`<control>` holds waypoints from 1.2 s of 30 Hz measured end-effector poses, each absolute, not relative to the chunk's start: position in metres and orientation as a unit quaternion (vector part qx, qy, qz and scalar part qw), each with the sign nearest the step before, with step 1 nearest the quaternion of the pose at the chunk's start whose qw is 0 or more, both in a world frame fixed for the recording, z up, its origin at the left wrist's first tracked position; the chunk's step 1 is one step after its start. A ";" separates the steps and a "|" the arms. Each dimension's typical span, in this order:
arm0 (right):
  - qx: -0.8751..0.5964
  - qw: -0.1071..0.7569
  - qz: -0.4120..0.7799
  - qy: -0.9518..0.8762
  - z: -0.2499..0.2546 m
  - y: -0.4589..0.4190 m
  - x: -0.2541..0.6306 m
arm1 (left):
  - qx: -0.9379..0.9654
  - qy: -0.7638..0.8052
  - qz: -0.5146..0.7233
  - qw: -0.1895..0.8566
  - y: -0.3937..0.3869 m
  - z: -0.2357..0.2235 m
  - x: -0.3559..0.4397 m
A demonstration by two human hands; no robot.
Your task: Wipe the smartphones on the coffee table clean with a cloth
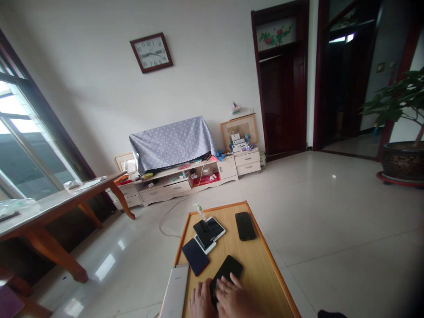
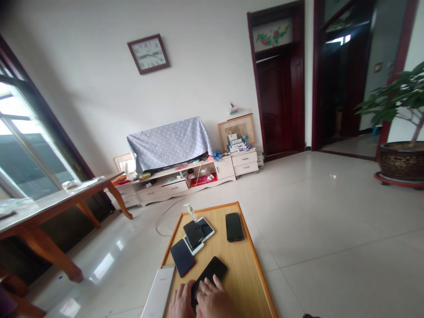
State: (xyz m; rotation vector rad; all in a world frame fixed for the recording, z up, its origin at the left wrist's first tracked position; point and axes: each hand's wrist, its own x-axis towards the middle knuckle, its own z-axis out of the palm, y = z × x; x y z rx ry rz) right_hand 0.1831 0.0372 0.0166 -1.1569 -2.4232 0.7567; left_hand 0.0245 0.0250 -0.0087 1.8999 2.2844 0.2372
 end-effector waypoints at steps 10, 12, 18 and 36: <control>-0.494 0.216 0.214 -0.815 0.014 0.049 0.197 | 0.638 0.762 0.089 0.072 0.026 -0.011 0.026; -0.457 0.179 0.250 -0.835 0.010 0.042 0.186 | 0.638 0.763 0.076 0.076 0.027 -0.013 0.023; -0.427 0.184 0.268 -0.844 0.013 0.037 0.191 | 0.634 0.767 0.071 0.071 0.026 -0.014 0.025; -0.457 0.204 0.223 -0.836 0.019 0.036 0.219 | 0.641 0.758 0.102 0.060 0.024 -0.014 0.028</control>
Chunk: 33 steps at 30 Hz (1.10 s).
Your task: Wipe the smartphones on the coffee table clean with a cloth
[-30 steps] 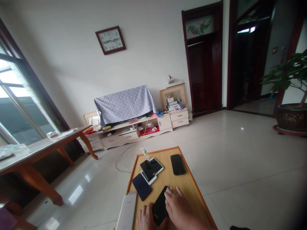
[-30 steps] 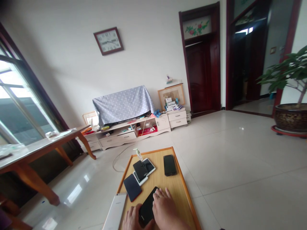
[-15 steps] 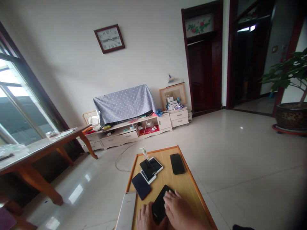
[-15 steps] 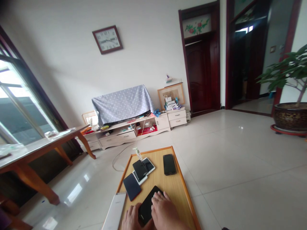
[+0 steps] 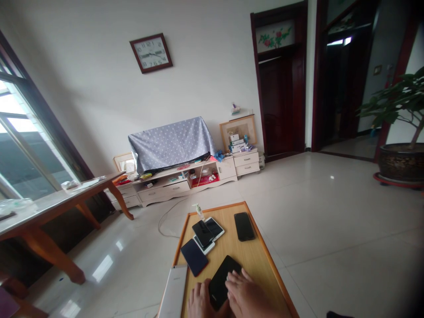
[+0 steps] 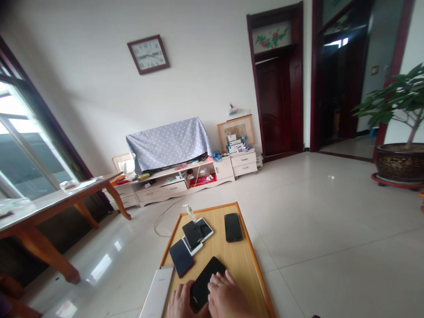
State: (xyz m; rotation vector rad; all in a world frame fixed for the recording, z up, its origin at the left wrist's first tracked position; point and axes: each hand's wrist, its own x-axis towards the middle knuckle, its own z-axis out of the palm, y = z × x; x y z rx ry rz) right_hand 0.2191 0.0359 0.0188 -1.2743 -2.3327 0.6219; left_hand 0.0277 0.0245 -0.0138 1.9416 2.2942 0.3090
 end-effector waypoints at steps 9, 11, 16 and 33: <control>-0.464 0.152 0.238 -0.839 0.019 0.034 0.213 | 0.640 0.757 0.120 0.055 0.024 -0.015 0.028; -0.434 0.147 0.266 -0.848 0.018 0.032 0.209 | 0.640 0.757 0.115 0.056 0.025 -0.016 0.028; -0.442 0.205 0.244 -0.839 0.020 0.040 0.219 | 0.644 0.755 0.111 0.057 0.024 -0.014 0.030; -0.407 0.232 0.249 -0.848 0.017 0.046 0.201 | 0.640 0.761 0.090 0.055 0.026 -0.016 0.026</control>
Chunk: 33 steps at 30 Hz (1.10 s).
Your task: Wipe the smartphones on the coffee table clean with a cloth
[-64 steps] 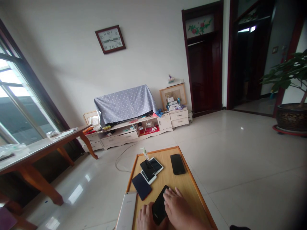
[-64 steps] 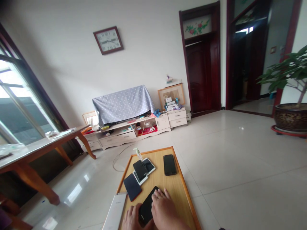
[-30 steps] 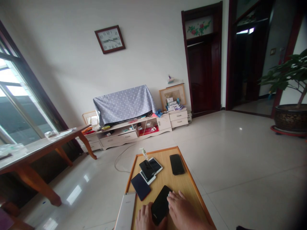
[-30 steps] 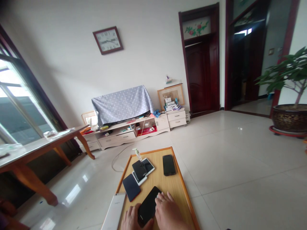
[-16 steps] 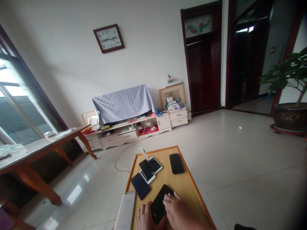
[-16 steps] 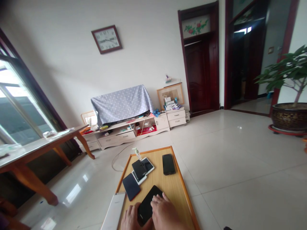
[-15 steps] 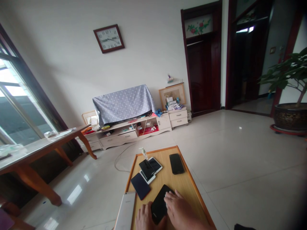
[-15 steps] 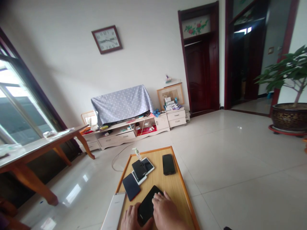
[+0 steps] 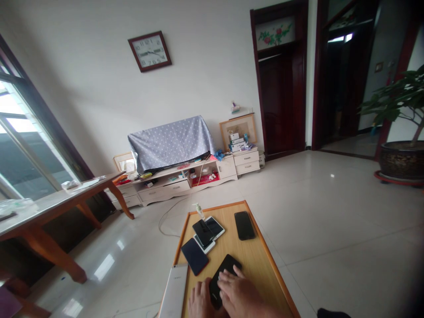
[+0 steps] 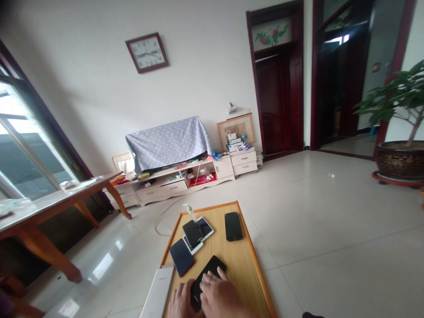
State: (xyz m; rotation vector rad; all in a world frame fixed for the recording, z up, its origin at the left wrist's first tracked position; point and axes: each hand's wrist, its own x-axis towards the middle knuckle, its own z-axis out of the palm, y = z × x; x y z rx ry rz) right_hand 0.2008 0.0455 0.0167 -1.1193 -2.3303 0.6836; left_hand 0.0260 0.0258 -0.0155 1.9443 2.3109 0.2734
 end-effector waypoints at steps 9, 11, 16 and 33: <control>-0.421 0.215 0.225 -0.852 0.025 0.048 0.197 | 0.645 0.757 0.089 0.058 0.025 -0.013 0.027; -0.371 0.203 0.230 -0.877 0.026 0.042 0.190 | 0.643 0.759 0.077 0.067 0.025 -0.010 0.026; -0.372 0.240 0.229 -0.867 0.029 0.046 0.191 | 0.641 0.761 0.076 0.064 0.023 -0.004 0.030; -0.359 0.232 0.240 -0.872 0.029 0.041 0.183 | 0.632 0.769 0.062 0.072 0.026 -0.006 0.029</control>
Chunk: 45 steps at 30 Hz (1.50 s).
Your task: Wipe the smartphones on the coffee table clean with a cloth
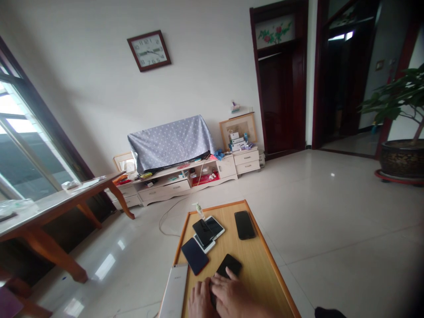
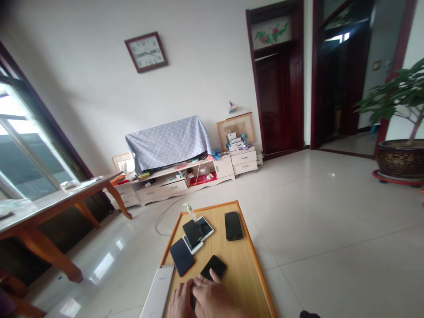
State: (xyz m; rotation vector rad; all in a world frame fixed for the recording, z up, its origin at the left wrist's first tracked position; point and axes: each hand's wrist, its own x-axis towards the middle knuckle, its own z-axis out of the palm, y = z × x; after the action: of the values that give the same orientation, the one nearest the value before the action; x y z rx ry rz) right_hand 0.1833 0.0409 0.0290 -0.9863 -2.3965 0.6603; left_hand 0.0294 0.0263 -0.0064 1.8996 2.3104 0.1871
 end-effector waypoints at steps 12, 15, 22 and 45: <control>-0.475 0.235 0.220 -0.819 0.017 0.053 0.194 | 0.642 0.757 0.111 0.048 0.026 -0.017 0.026; -0.414 0.186 0.270 -0.849 0.025 0.038 0.186 | 0.643 0.756 0.104 0.060 0.026 -0.018 0.024; -0.473 0.240 0.212 -0.821 0.022 0.052 0.209 | 0.641 0.758 0.103 0.055 0.023 -0.010 0.028; -0.490 0.209 0.203 -0.821 0.018 0.046 0.226 | 0.642 0.758 0.106 0.053 0.025 -0.013 0.027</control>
State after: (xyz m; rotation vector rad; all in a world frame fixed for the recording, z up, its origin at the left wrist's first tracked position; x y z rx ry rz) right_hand 0.2258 0.0458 0.0177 -1.3636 -2.2845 0.5648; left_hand 0.0273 0.0249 -0.0126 1.9511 2.3025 0.3212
